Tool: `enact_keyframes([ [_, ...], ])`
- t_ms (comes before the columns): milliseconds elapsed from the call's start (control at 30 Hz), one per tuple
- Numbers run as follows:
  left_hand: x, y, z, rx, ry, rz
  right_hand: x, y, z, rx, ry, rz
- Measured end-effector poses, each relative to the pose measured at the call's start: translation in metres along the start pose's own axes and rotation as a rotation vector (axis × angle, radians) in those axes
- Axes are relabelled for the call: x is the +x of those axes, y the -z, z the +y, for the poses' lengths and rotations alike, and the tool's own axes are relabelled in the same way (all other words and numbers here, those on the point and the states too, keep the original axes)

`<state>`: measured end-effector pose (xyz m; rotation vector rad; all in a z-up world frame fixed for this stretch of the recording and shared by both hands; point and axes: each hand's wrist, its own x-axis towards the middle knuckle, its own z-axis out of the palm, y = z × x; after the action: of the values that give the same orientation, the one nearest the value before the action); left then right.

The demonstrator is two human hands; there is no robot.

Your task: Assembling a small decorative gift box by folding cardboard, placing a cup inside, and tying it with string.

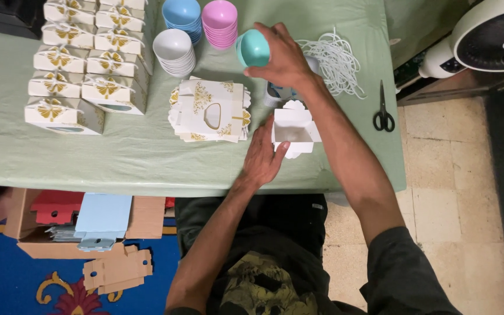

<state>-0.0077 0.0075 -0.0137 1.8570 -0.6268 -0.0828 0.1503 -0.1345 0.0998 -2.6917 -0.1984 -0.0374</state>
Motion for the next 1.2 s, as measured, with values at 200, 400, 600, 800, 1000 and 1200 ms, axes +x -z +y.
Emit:
enact_keyframes([
  [200, 0.001, 0.000, -0.001, -0.008, 0.055, -0.017, -0.081, 0.023, 0.007, 0.320, 0.100, 0.285],
  [400, -0.001, -0.003, -0.005, 0.040, -0.046, 0.032, -0.173, 0.009, 0.035, 0.495, -0.006, 0.389],
  [600, 0.000, -0.005, -0.009, 0.046, -0.075, 0.060, -0.197, -0.029, 0.043, 0.187, 0.141, 0.462],
  [800, -0.002, -0.001, -0.001, 0.062, -0.087, 0.063, -0.208, -0.015, 0.022, 0.055, 0.354, 0.452],
  [1000, -0.002, -0.002, -0.001, 0.057, -0.074, 0.057, -0.207, -0.038, 0.038, -0.097, 0.419, 0.495],
  [1200, -0.001, -0.002, -0.003, 0.061, -0.099, 0.063, -0.208, -0.036, 0.033, -0.049, 0.431, 0.493],
])
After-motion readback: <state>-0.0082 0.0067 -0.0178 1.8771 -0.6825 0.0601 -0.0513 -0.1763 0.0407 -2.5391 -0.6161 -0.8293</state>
